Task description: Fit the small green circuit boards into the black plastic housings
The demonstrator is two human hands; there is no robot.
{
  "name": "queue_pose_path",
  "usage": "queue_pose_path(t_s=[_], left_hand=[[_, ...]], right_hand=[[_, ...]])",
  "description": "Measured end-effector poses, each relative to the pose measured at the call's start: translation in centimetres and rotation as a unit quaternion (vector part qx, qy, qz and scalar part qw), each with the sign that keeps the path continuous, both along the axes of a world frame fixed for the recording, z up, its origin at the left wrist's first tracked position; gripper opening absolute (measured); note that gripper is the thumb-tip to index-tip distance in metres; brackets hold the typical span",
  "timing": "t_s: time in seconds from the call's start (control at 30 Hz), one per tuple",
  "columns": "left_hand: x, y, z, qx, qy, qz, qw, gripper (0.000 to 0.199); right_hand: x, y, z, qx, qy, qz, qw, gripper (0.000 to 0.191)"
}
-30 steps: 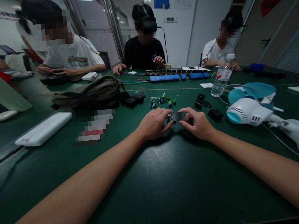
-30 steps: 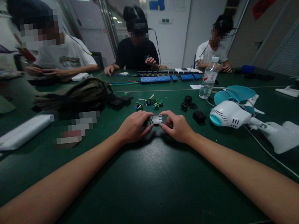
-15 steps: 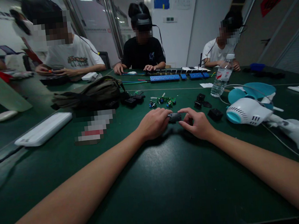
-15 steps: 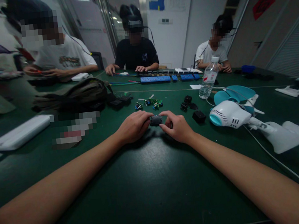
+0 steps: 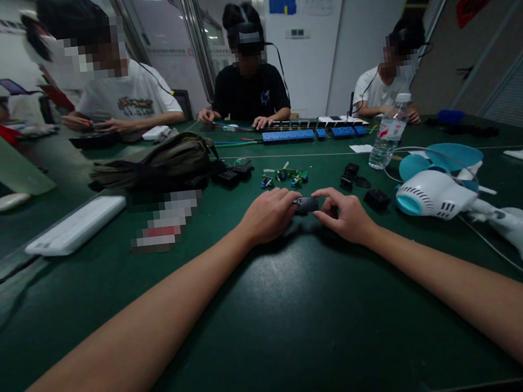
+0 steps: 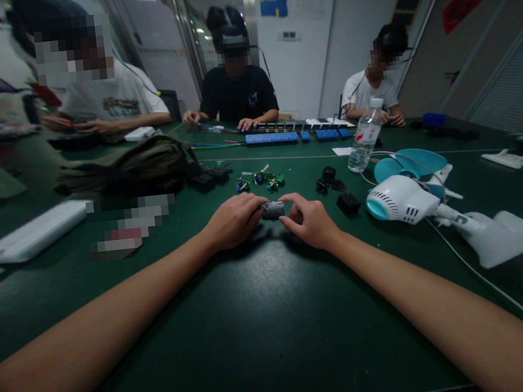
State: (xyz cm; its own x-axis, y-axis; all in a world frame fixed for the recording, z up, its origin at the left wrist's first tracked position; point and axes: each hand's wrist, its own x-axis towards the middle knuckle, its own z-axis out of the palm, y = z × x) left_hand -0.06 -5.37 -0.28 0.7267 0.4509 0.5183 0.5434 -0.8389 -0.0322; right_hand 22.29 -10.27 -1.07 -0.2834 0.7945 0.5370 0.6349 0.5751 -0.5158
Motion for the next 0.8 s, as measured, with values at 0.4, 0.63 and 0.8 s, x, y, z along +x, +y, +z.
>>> queue_pose_path(t_s=[0.4, 0.63, 0.8], left_hand=[[0.04, 0.14, -0.09, 0.01, 0.003, 0.001, 1.0, 0.03], [0.0, 0.05, 0.07, 0.01, 0.01, -0.001, 1.0, 0.031], [0.01, 0.07, 0.03, -0.001, 0.007, -0.001, 1.0, 0.03]], right_hand=[[0.05, -0.02, 0.11, 0.004, -0.006, 0.001, 1.0, 0.029], [0.02, 0.01, 0.04, 0.008, -0.009, 0.008, 1.0, 0.028], [0.02, 0.02, 0.02, 0.006, -0.009, 0.004, 1.0, 0.029]])
